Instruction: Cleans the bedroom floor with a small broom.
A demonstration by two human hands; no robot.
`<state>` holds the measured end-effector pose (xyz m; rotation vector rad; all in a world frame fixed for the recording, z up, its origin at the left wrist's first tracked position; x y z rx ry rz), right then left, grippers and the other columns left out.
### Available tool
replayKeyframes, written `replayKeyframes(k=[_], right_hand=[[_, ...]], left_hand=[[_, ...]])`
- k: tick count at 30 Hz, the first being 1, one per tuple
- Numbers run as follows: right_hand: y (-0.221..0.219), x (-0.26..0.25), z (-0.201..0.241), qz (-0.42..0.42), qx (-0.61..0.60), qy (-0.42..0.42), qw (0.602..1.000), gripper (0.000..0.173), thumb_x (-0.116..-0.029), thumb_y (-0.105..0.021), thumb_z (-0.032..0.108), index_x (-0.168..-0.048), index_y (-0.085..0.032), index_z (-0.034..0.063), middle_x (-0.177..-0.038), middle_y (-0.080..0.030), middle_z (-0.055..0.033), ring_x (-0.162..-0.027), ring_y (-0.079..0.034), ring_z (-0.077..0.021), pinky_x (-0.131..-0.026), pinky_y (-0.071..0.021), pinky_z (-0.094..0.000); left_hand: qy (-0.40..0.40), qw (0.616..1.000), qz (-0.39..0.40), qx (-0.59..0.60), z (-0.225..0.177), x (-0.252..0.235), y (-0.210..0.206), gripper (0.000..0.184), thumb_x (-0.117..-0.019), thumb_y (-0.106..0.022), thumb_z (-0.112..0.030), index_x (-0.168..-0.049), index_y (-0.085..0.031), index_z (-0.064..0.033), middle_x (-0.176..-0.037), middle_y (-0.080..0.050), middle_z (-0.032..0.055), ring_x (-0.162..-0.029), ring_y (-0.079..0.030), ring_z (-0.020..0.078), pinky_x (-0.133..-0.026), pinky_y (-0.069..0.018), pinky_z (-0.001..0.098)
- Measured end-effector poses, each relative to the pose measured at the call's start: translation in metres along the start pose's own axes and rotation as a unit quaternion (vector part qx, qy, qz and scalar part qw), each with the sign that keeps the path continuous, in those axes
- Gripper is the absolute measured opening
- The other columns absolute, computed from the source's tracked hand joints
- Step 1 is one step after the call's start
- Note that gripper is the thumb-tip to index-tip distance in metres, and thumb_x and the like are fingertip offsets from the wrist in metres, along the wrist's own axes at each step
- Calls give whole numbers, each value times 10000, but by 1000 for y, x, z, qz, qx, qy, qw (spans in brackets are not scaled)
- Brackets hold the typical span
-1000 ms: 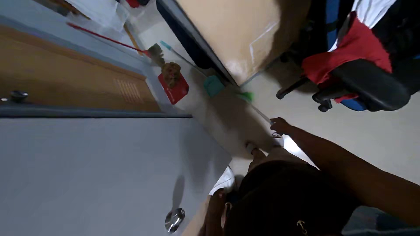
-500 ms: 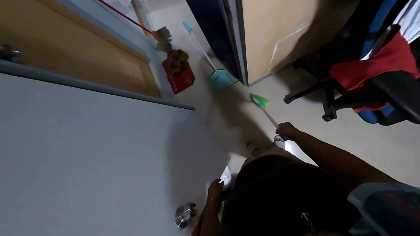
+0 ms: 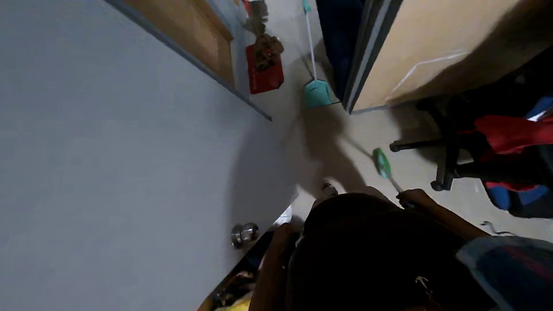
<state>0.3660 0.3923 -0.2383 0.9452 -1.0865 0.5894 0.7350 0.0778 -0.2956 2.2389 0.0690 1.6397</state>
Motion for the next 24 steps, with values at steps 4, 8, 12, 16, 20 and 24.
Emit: replayKeyframes(k=[4, 8, 12, 16, 20, 24], right_hand=[[-7, -26, 39, 104, -191, 6, 976, 96, -1043, -490, 95, -1008, -564, 46, -658, -500, 16, -475, -431, -51, -442, -389, -194], [20, -65, 71, 167, -189, 65, 966, 68, -1057, -473, 99, -1040, -533, 74, -621, -498, 35, -435, -413, -24, -395, -351, -162], [53, -78, 81, 125, 25, 158, 979, 437, -1055, -520, 125, -1480, -424, 86, -798, -519, -8, -510, -441, -66, -448, -390, -230], [56, -63, 79, 138, 127, 148, 971, 367, -1065, -493, 117, -1422, -422, 72, -806, -524, -28, -517, -484, -97, -459, -443, -263], [58, -49, 64, 195, 187, 85, 959, 171, -1065, -435, 107, -1233, -449, 81, -667, -513, -6, -432, -471, -95, -389, -435, -260], [59, -12, 58, 232, 444, 94, 860, 202, -1091, -465, 129, -1253, -489, 13, -747, -530, -54, -496, -504, -115, -447, -460, -259]], left_hand=[[70, 992, -70, 74, 13, 40, -22, 417, -1081, -524, -250, -1405, -574, 8, -1431, -577, 233, -1365, -531, 364, -1174, -388, 517], [120, 965, -171, 159, 23, 76, -62, 419, -1092, -499, -249, -1403, -574, 22, -1434, -574, 239, -1374, -515, 378, -1174, -367, 532], [149, 935, -200, 251, 6, 107, -144, 413, -1088, -499, -221, -1377, -571, 66, -1416, -574, 266, -1365, -521, 387, -1175, -369, 526], [195, 920, -119, 319, -23, 125, -246, 465, -1089, -505, -284, -1429, -536, 31, -1409, -579, 268, -1335, -551, 394, -1148, -401, 538], [242, 874, -80, 414, -44, 148, -336, 473, -1082, -526, -298, -1440, -536, 12, -1405, -585, 265, -1342, -545, 395, -1146, -395, 541], [277, 839, -95, 459, -50, 182, -402, 451, -1090, -509, -276, -1425, -550, 23, -1409, -583, 266, -1349, -539, 403, -1159, -382, 546]])
Point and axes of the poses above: each hand's wrist, its own x-axis away from the middle knuckle, its own y-axis out of the back of the hand, z = x × y, the point moved 3 cm from there along -x, towards the middle knuckle
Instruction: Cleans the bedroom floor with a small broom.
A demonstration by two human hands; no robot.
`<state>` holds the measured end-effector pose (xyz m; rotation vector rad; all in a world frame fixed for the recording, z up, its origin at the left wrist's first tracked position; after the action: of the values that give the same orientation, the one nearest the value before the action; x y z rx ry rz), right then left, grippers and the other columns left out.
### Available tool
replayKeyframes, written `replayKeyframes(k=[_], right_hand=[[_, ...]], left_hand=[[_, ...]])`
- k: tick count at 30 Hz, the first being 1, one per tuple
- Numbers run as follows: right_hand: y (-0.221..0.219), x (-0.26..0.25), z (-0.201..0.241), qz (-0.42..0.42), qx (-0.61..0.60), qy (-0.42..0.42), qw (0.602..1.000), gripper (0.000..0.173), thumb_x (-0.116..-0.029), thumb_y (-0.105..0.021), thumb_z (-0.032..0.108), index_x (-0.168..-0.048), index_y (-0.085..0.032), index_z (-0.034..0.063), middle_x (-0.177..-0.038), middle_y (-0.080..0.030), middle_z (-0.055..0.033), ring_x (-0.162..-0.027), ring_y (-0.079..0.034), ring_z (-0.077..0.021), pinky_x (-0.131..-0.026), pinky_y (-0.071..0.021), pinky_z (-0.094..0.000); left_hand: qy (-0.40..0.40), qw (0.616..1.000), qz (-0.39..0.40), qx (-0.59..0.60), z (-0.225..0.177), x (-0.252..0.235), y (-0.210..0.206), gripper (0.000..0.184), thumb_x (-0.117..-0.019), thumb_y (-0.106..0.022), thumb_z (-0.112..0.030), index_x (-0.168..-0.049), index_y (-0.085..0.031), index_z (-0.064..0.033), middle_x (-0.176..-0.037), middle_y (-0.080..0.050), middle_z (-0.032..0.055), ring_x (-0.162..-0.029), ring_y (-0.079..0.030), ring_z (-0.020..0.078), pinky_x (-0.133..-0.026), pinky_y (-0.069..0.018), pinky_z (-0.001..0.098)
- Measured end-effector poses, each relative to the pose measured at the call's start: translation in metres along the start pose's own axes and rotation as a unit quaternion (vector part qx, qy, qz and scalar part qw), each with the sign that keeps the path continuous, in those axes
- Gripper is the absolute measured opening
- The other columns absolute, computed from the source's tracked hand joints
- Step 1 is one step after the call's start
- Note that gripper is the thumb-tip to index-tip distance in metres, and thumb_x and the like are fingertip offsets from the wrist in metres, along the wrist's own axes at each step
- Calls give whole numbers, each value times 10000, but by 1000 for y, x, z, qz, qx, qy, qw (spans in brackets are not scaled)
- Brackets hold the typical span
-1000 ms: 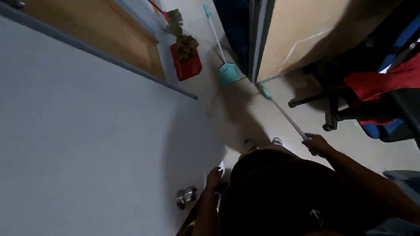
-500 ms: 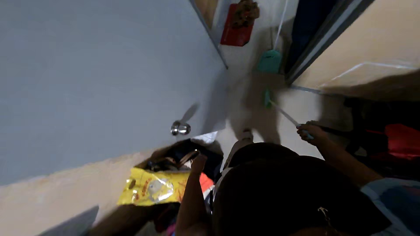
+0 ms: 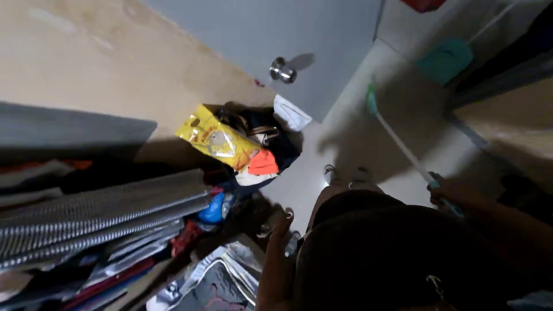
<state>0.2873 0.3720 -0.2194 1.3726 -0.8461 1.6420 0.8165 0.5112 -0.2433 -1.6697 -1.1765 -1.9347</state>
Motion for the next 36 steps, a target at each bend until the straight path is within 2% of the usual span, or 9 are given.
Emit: replayKeyframes(k=[3, 6, 11, 14, 20, 22, 26, 31, 36], right_hand=[[-34, 7, 38, 71, 207, 17, 976, 228, -1080, -519, 157, -1215, -553, -24, -848, -574, -87, -619, -531, -124, -599, -484, -292], [-89, -23, 75, 108, 270, 61, 955, 257, -1049, -598, 181, -1163, -627, -46, -925, -614, -140, -737, -553, -178, -731, -495, -374], [-176, -107, 111, 119, 152, 43, 980, 311, -983, -629, 108, -1275, -573, 14, -806, -592, -54, -550, -509, -100, -512, -465, -257], [-166, -122, 116, 75, 177, 32, 981, 247, -1003, -607, 120, -1233, -615, 31, -825, -587, -52, -572, -505, -104, -538, -465, -266], [-113, -70, 92, 11, 234, 85, 968, 387, -1012, -592, 87, -1393, -562, 24, -963, -641, -158, -646, -565, -185, -606, -513, -371], [-124, -40, 96, 12, 269, 85, 959, 417, -995, -619, 66, -1402, -554, 5, -1021, -655, -213, -716, -615, -252, -687, -541, -435], [-141, -31, 119, 44, 249, 96, 963, 476, -1003, -614, 86, -1470, -524, 64, -971, -646, -150, -633, -560, -164, -599, -505, -340], [-180, -95, 153, 88, 188, 92, 974, 448, -1023, -582, 124, -1467, -528, 111, -944, -634, -74, -608, -521, -107, -558, -467, -271], [-182, -150, 150, 21, 126, 117, 985, 392, -990, -592, 89, -1379, -569, 47, -886, -631, -78, -600, -549, -123, -536, -486, -285]], left_hand=[[35, 994, -15, 99, 26, 8, -3, 440, -1100, -485, -260, -1426, -536, 31, -1372, -596, 275, -1252, -600, 392, -1076, -457, 523], [-9, 974, -83, 211, 9, 17, 26, 425, -1087, -515, -227, -1436, -525, 16, -1338, -613, 253, -1201, -619, 352, -1034, -492, 499], [-200, 937, -199, 206, -92, 48, 135, 469, -1062, -554, -159, -1470, -466, 54, -1386, -584, 267, -1274, -592, 331, -1097, -465, 451], [-317, 889, -279, 177, -145, 67, 201, 548, -1031, -610, -188, -1503, -432, 26, -1422, -570, 236, -1324, -564, 300, -1122, -458, 448], [-472, 764, -364, 247, -261, 121, 314, 1083, -884, -798, -297, -1635, -70, -17, -1648, -280, 220, -1493, -366, 260, -1152, -430, 385], [-508, 736, -363, 262, -298, 126, 333, 1066, -872, -807, -316, -1615, -121, 20, -1636, -290, 233, -1485, -375, 260, -1179, -397, 362], [-521, 715, -390, 255, -358, 110, 329, 736, -894, -782, -225, -1444, -423, 107, -1450, -491, 287, -1356, -510, 297, -1143, -425, 355], [-488, 705, -456, 240, -368, 102, 312, 548, -913, -749, -144, -1341, -512, 102, -1326, -550, 273, -1198, -590, 299, -1015, -511, 352], [-541, 650, -477, 240, -372, 125, 248, 642, -828, -825, -147, -1317, -509, 122, -1243, -599, 256, -1053, -656, 269, -882, -580, 355]])
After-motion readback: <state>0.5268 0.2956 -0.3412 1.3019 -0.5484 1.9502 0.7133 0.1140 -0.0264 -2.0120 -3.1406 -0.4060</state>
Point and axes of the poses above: each hand's wrist, its own x-axis away from the middle knuckle, its own y-axis out of the back of the hand, z = x × y, the point moved 3 cm from there along -x, towards the middle knuckle
